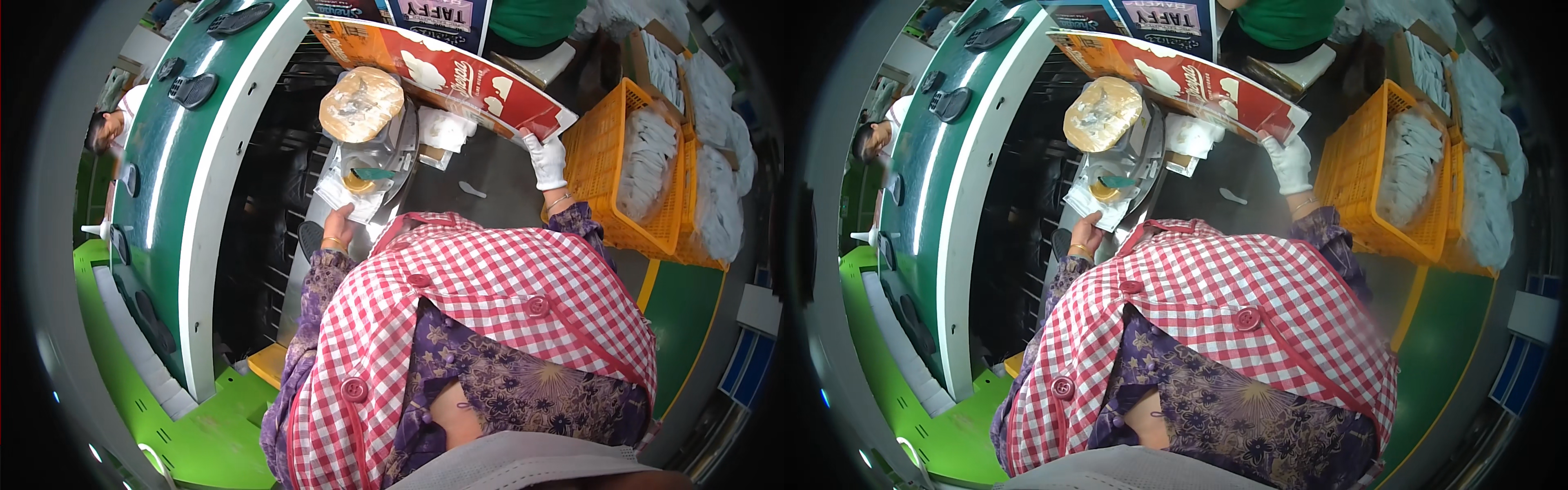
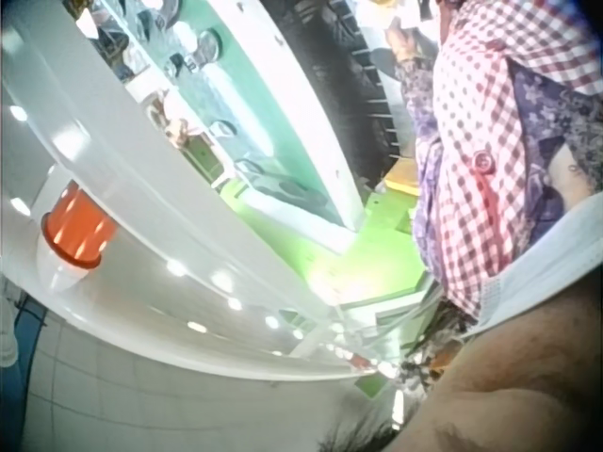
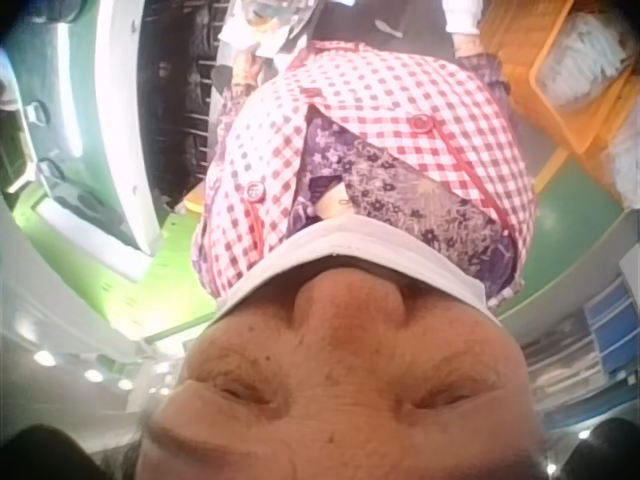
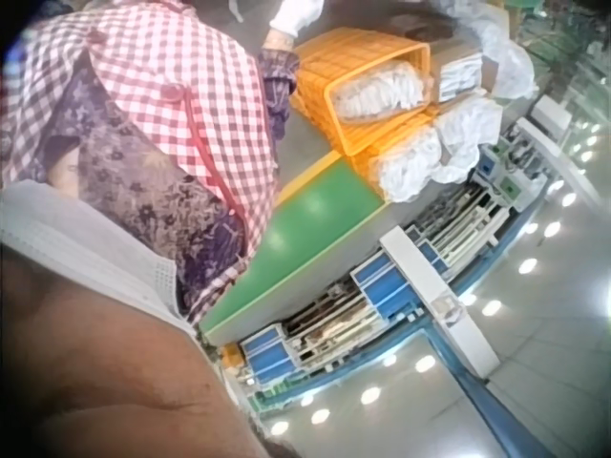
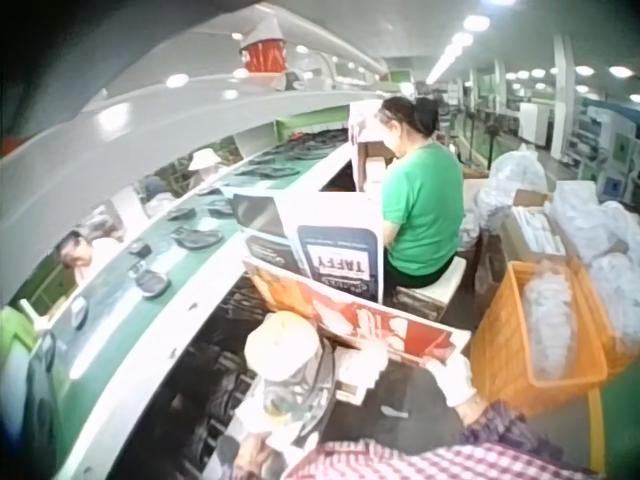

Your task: The recorder is using a small brush to apply a liquid adhesive or primer to the inner surface of shoe soles on a manufacturing line.

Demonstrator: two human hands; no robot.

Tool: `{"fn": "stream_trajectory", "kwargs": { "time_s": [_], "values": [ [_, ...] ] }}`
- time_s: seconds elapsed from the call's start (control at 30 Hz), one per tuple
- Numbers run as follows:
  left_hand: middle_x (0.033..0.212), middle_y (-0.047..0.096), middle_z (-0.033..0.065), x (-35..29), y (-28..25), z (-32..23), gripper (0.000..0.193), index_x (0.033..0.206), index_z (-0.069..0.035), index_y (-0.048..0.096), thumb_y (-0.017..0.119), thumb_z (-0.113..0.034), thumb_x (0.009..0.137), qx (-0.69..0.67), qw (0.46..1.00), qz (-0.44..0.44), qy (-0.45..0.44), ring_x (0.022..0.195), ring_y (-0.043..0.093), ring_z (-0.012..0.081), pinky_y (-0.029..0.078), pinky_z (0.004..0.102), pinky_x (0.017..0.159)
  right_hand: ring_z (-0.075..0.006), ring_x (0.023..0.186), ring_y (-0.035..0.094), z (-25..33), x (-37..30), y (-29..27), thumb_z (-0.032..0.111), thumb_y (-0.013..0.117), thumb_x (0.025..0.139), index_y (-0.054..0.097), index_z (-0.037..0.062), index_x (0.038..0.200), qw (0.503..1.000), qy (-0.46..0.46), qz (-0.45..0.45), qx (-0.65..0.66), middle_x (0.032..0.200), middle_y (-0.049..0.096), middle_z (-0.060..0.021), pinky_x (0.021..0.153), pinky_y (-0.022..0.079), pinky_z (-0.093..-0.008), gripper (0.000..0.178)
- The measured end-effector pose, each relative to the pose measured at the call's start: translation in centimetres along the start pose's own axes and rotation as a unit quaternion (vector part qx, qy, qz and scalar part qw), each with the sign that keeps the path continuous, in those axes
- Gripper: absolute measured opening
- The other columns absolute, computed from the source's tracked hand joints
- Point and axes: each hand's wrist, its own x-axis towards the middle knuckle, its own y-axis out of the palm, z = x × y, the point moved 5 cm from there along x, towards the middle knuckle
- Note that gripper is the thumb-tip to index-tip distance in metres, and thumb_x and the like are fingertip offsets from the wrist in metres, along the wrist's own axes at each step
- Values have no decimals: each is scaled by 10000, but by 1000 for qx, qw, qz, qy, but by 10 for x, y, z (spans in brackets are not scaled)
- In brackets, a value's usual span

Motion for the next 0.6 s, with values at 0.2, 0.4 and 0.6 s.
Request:
{"fn": "stream_trajectory", "kwargs": {
  "time_s": [0.2, 0.4, 0.6],
  "values": [
    [1157, 538, 142, -12, 8, -2, 386, 1204, 15, 437, 502, 9, 823, -24, 1000, -15, -9, 1031, 541, 303, 433, 456, 916, -276, 930, 608, -3, 3, 0, 345, 733, 724, 578, 88, 1099, 999, 0, 27, -22, 1002, 641, -103, 794, 453, -351, 480],
    [1148, 536, 128, -21, 5, 1, 359, 1173, 0, 455, 539, -133, 851, 13, 999, -35, -28, 1061, 523, 282, 413, 464, 936, -279, 1078, 535, -10, -12, -9, 310, 746, 712, 475, 63, 1214, 992, -27, 36, -114, 1122, 581, -138, 875, 417, -354, 622],
    [1163, 512, 155, -59, 22, 7, 441, 1205, 10, 402, 547, -219, 857, -1, 996, -49, -77, 1098, 501, 299, 422, 449, 926, -188, 897, 600, -78, -58, -17, 217, 580, 868, 528, -25, 1117, 987, 148, -54, 21, 1000, 618, -111, 794, 462, -295, 351]
  ]
}}
